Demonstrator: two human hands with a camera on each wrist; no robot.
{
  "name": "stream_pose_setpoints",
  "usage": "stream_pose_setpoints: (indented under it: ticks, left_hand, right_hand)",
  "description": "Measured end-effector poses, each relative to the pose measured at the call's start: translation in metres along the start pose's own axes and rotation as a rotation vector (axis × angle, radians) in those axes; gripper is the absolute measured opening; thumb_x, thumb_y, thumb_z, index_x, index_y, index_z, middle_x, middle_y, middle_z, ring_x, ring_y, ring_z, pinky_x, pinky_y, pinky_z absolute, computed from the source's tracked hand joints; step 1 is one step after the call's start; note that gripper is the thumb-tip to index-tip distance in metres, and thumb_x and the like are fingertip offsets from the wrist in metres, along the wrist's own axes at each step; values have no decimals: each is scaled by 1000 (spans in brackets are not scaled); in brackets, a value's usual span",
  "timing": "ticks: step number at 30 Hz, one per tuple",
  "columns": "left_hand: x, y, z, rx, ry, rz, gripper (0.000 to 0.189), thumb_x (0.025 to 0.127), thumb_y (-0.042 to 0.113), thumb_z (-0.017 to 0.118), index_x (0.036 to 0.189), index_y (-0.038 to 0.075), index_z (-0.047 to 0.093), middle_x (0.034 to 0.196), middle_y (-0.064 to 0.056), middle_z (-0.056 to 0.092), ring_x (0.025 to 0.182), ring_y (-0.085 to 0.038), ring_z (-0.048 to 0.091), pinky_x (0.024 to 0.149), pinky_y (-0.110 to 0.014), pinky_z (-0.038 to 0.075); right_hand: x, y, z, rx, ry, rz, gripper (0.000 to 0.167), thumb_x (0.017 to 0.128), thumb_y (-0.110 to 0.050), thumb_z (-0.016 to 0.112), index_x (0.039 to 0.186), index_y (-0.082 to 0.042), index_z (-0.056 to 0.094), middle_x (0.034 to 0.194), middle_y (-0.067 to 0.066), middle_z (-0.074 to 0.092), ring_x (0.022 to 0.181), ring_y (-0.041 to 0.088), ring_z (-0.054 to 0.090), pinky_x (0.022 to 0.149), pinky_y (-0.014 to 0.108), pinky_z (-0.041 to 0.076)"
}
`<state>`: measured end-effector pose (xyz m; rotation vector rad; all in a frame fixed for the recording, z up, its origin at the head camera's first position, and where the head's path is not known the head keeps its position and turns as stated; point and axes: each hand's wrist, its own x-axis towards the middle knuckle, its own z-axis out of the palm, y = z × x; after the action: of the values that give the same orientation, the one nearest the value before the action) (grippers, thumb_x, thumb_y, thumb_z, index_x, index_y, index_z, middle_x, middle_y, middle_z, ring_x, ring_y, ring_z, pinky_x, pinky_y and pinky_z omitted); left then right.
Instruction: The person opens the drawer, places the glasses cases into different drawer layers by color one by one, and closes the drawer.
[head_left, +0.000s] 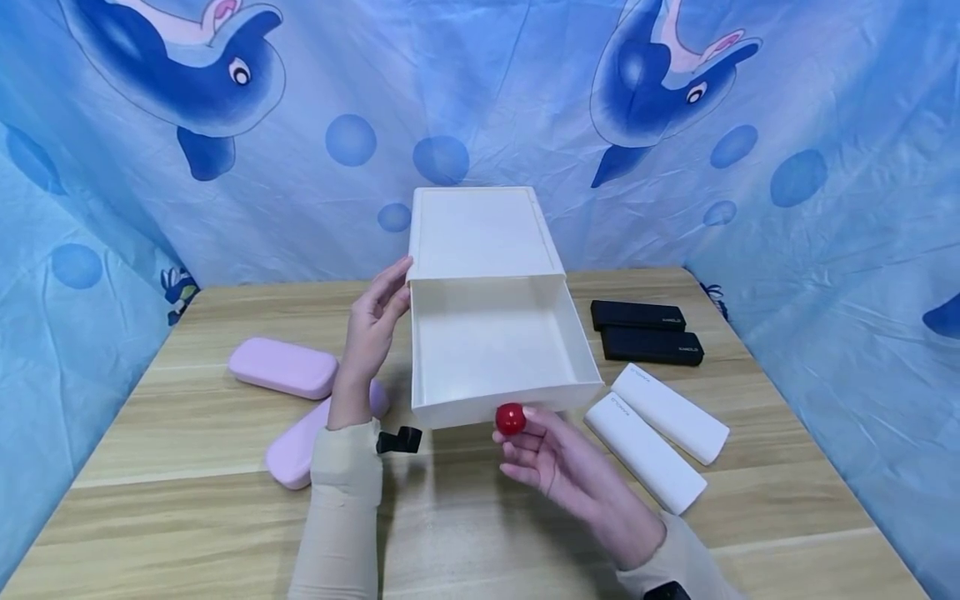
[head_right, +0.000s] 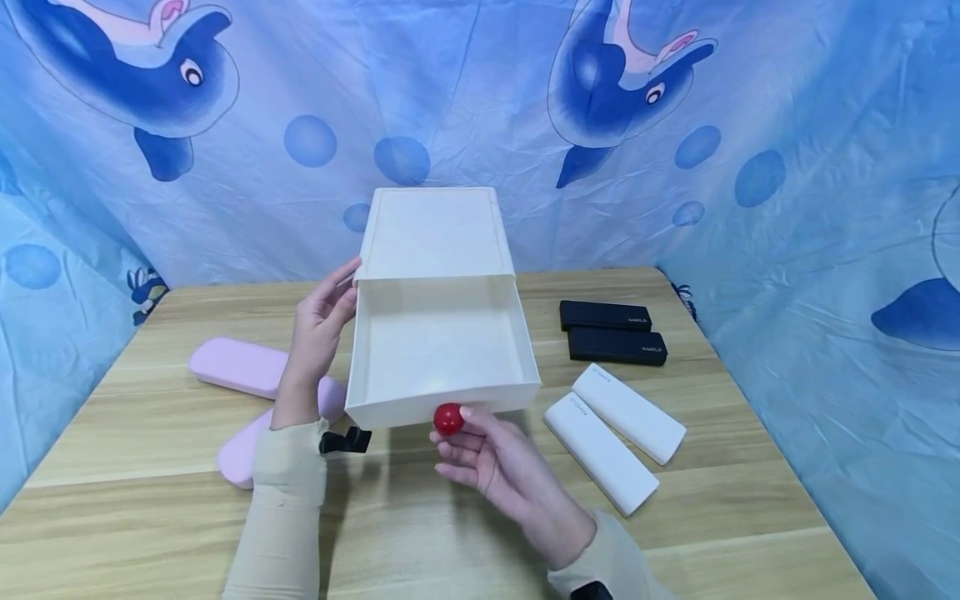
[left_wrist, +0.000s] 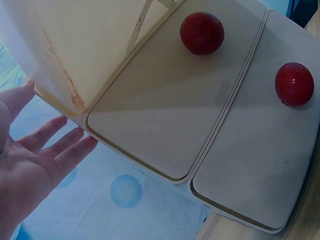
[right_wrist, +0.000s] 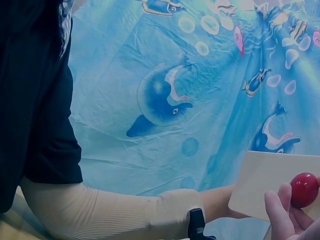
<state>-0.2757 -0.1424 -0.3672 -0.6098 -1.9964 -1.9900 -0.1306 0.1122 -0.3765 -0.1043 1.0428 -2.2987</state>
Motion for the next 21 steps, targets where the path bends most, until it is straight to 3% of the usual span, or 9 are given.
stream_pose_setpoints:
  ticks: [12, 21]
  left_hand:
    - [1, -3, -1, 14, 5, -9, 43, 101, 12, 49, 144, 5, 45, 151, -6, 42, 138, -20, 43, 99, -14, 48]
    - [1, -2, 0, 9, -2, 1, 42, 101, 11, 49, 143, 5, 45, 151, -7, 42, 137, -18, 44, 99, -15, 48]
  right_hand:
    - [-2, 7, 5, -2, -32, 39, 25, 104, -21, 43, 110, -12, 66, 100, 1, 74, 84, 5, 69, 83, 22, 58]
    - [-1, 10, 2, -13, -56, 22, 26, 104, -20, 42, 109, -13, 66, 100, 1, 74, 84, 5, 69, 83, 22, 59]
